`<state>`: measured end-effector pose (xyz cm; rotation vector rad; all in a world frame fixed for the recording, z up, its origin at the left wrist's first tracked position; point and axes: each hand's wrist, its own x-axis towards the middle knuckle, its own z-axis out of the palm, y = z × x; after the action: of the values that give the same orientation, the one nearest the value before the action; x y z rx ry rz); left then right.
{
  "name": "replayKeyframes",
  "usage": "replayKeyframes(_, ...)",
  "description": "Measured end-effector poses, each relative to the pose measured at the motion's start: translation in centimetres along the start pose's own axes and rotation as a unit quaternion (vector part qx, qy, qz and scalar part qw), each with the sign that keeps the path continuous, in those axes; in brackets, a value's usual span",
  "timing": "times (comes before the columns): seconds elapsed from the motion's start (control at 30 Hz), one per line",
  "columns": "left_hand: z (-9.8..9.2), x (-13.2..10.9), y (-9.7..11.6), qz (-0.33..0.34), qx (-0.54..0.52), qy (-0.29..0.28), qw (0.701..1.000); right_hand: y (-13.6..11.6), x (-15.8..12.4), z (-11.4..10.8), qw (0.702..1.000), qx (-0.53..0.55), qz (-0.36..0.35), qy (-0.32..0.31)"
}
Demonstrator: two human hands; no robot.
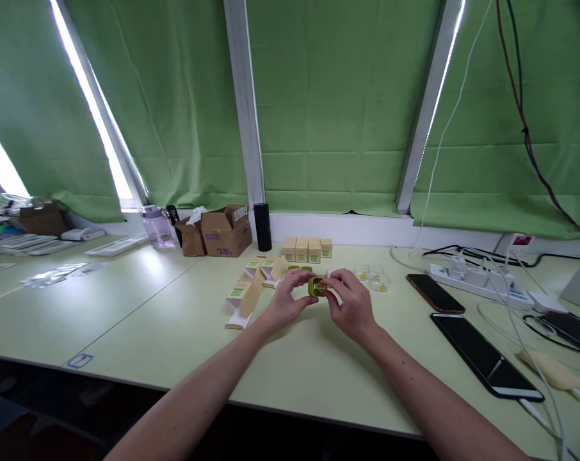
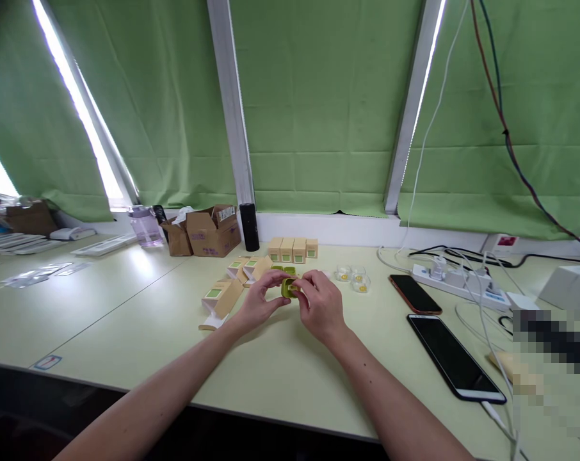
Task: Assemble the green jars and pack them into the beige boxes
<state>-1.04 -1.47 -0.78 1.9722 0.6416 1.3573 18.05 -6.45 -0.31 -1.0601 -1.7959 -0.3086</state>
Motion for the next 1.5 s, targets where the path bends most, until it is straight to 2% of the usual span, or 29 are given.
replayKeyframes(0.37, -0.03, -0.15, -0.09, 0.019, 0.011, -0.015, 1.0, 0.12, 0.09, -0.02, 0.995, -0.078, -0.054, -0.009)
replayKeyframes(0.6, -0.12, -0.16, -0.17, 0.025, 0.033, -0.02, 0.999, 0.1, 0.37, 0.14, 0.989, -0.089, -0.114, 0.038)
replayKeyframes(1.5, -0.36, -0.24, -0.42, 0.034, 0.048, -0.03, 0.998, 0.59, 0.16, 0.72, 0.984, -0.099, -0.144, 0.033)
